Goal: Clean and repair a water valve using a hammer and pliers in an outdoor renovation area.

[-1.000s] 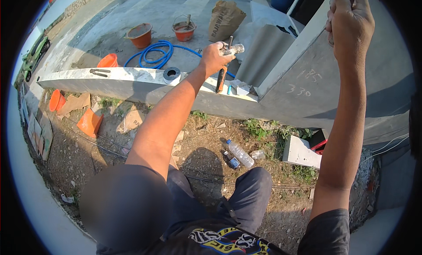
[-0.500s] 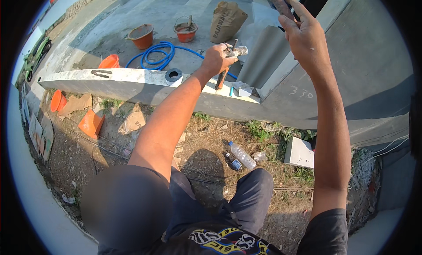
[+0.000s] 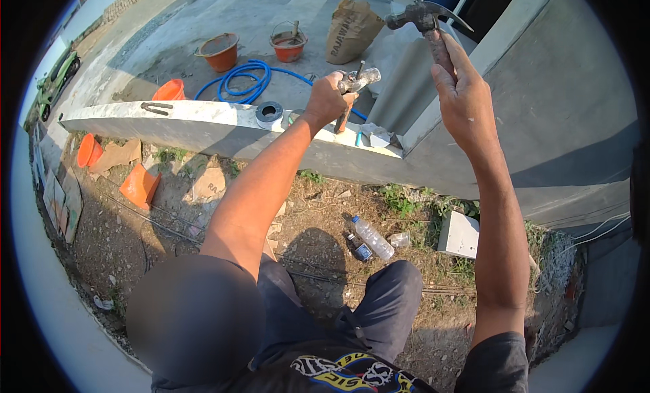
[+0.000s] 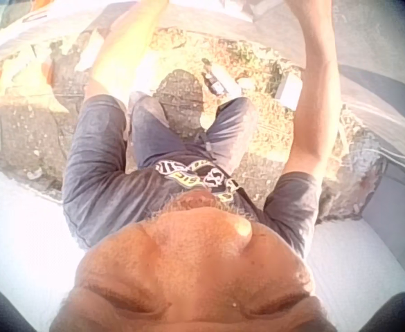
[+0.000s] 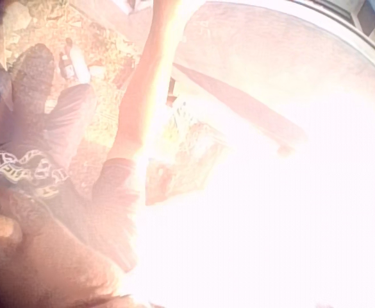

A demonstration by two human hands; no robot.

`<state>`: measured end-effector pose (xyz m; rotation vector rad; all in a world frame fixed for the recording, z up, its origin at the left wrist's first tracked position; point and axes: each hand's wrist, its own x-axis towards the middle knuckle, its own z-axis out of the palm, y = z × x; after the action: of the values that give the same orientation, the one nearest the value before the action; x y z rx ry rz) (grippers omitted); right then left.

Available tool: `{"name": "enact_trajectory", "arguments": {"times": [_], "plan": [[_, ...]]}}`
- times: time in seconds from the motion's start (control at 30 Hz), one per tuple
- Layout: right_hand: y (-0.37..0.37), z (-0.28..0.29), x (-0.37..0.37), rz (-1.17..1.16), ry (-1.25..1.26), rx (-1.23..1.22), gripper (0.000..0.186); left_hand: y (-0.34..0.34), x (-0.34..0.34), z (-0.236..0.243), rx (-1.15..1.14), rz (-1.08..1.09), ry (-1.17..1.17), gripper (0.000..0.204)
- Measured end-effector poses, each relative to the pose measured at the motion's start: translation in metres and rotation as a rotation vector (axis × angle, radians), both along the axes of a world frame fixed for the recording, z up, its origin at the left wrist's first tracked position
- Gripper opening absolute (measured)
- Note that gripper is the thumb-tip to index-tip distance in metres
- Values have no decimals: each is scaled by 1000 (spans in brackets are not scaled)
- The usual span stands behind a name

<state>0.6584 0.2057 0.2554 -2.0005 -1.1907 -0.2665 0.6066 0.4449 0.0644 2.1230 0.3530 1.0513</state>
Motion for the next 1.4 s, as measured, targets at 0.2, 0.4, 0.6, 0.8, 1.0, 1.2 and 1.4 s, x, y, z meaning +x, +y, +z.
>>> {"name": "enact_trajectory", "arguments": {"times": [0.2,0.4,0.6,0.8,1.0,1.2,1.4], "plan": [[-3,-36,3,5,140,-4,46,-10,-9,7,-433,-87,9,27],[-51,-77,-37,102,528,185,44,-37,-26,-12,-672,-204,-252,19],[-124,-173,-82,27,747,190,29,-101,-148,-67,-1255,-342,30,32],[-152,-225,-117,66,1133,-66,17,-143,-268,-89,-1096,-118,441,40],[-149,-201,-152,286,989,95,29,-173,-339,-201,-433,466,448,25],[-168,-197,-155,366,795,-322,29,-205,-364,-144,-203,349,363,18],[-155,-143,-171,317,777,328,27,-211,-377,-125,-249,284,423,21]]}}
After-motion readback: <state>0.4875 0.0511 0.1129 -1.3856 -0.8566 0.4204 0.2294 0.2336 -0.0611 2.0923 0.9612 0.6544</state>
